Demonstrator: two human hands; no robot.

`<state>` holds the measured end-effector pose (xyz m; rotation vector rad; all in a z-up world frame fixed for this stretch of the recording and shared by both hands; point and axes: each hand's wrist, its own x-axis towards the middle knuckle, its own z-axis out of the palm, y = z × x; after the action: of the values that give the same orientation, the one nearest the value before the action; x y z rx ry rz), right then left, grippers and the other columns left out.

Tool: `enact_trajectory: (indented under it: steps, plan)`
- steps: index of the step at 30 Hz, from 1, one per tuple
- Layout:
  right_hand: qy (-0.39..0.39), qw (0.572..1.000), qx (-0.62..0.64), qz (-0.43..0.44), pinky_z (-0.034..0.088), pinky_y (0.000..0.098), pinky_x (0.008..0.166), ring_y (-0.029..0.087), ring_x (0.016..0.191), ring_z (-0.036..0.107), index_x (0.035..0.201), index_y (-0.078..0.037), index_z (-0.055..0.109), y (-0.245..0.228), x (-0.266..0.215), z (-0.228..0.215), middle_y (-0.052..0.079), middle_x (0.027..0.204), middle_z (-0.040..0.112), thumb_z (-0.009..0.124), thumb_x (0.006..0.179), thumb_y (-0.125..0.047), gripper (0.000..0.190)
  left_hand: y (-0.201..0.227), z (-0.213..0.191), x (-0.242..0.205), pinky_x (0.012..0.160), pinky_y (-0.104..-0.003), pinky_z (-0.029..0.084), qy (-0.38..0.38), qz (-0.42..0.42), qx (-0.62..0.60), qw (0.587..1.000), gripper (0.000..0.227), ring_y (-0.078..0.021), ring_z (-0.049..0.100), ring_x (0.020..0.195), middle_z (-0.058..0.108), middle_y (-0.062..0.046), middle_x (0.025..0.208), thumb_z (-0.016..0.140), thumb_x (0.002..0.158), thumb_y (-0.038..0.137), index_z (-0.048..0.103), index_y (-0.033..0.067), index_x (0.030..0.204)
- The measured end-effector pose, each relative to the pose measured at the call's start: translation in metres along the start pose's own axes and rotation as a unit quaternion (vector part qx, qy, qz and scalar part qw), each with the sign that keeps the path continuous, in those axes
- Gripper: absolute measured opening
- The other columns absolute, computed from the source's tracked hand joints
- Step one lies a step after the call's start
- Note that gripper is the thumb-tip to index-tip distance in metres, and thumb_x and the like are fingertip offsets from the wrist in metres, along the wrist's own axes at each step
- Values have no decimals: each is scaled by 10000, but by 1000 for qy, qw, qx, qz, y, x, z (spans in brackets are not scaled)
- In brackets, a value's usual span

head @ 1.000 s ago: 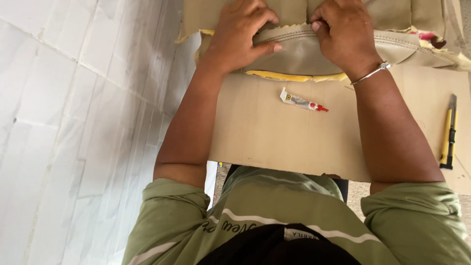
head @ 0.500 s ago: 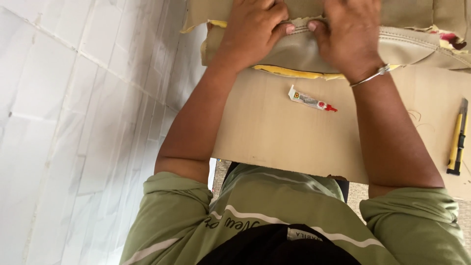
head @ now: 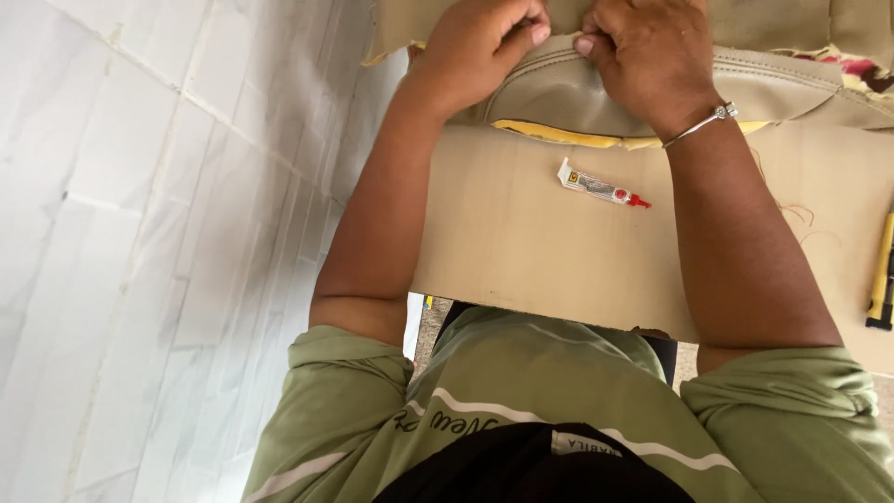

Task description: Applying adhesive to the edges of a leather cover and inserting foam padding to repair or assemble a cushion.

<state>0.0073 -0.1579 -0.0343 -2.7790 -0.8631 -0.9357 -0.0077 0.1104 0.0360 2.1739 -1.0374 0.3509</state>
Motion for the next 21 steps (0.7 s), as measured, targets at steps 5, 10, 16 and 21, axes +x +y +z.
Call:
enact_trajectory:
  steps: [5, 10, 16, 21]
  plan:
    - [-74, 996, 20, 42, 422, 442, 731, 280, 815, 670, 1047, -215, 712, -4, 8, -8, 8, 867, 723, 710, 1136, -342, 155, 2, -23, -14, 648, -329, 391, 2, -41, 51, 998, 59, -136, 533, 687, 649, 58, 830, 662, 978, 210, 651, 165, 942]
    - [-59, 997, 34, 45, 406, 453, 755, 290, 824, 657, 1026, -207, 699, -5, 6, -8, 11, 860, 709, 715, 1118, -321, 147, -10, -22, -34, 812, -361, 438, 17, 11, 32, 999, 221, -222, 656, 978, 721, -43, 1115, 882, 878, 153, 693, 113, 985]
    - [-18, 1000, 12, 22, 383, 481, 811, 312, 942, 639, 1028, -185, 722, -8, 9, -16, 33, 965, 688, 730, 1080, -338, 162, -13, -9, -43, 1098, -507, 359, 41, 8, 38, 998, 251, -281, 521, 1314, 572, -48, 1337, 893, 854, 176, 716, 138, 1028]
    - [-59, 995, 62, 50, 350, 494, 886, 310, 956, 629, 1003, -190, 679, -12, 14, -21, 52, 1028, 619, 650, 1067, -349, 173, -17, -6, -44, 1128, -513, 318, 26, -2, 58, 998, 244, -301, 463, 1361, 558, -66, 1392, 868, 888, 231, 745, 118, 1066]
